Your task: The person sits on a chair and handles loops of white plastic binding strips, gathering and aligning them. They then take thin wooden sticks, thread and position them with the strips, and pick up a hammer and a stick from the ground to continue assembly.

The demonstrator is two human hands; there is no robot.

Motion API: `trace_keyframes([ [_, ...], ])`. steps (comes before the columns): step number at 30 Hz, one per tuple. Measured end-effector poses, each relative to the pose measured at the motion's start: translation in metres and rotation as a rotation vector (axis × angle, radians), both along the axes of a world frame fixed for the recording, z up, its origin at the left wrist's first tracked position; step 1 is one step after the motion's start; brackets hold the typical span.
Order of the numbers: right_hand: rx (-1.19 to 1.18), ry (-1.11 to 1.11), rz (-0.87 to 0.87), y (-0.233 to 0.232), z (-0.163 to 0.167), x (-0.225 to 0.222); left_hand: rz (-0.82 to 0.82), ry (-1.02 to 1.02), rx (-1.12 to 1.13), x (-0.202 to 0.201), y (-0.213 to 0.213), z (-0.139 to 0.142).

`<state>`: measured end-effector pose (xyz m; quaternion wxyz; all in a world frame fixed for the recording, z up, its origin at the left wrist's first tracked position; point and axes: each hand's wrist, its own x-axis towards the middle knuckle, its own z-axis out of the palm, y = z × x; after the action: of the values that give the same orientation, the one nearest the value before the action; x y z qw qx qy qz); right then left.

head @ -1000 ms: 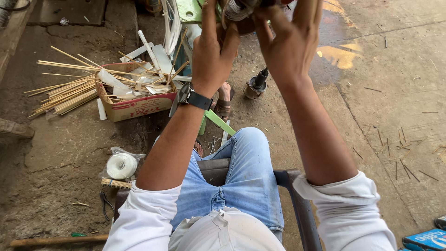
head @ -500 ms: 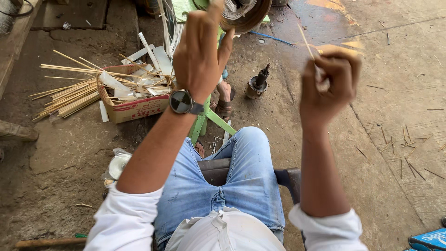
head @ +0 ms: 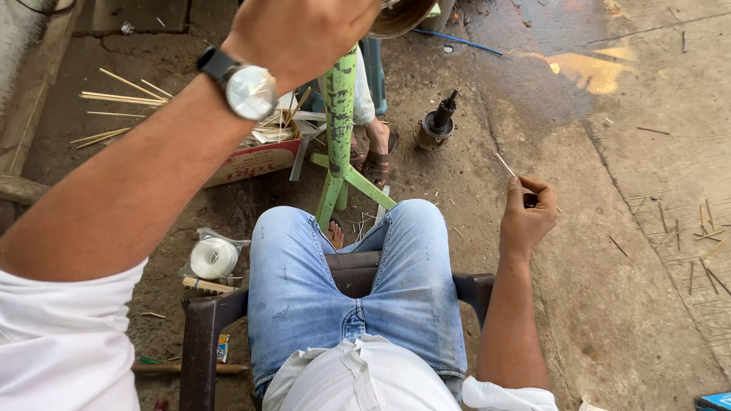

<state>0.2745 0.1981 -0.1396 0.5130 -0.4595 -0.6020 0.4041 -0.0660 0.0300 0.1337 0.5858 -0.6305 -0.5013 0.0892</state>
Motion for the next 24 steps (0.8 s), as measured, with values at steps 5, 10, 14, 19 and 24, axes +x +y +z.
trace_keyframes([
  [5, 0.147, -0.047, 0.066, 0.011, -0.006, -0.001, -0.112, -0.053, 0.047, -0.021, 0.0, -0.019],
  [10, 0.053, -0.05, 0.069, 0.023, -0.011, -0.005, -0.081, -0.189, 0.175, -0.025, 0.014, -0.05],
  [14, 0.081, -0.05, 0.09, 0.023, -0.011, -0.006, 0.008, -0.356, 0.28, -0.009, 0.012, -0.071],
  [19, -0.025, -0.009, 0.115, 0.02, -0.01, -0.006, 0.085, -0.402, 0.211, 0.006, 0.0, -0.059],
  [24, -0.059, -0.027, 0.123, 0.019, -0.008, -0.008, 0.27, 0.013, 0.129, 0.016, -0.013, -0.017],
])
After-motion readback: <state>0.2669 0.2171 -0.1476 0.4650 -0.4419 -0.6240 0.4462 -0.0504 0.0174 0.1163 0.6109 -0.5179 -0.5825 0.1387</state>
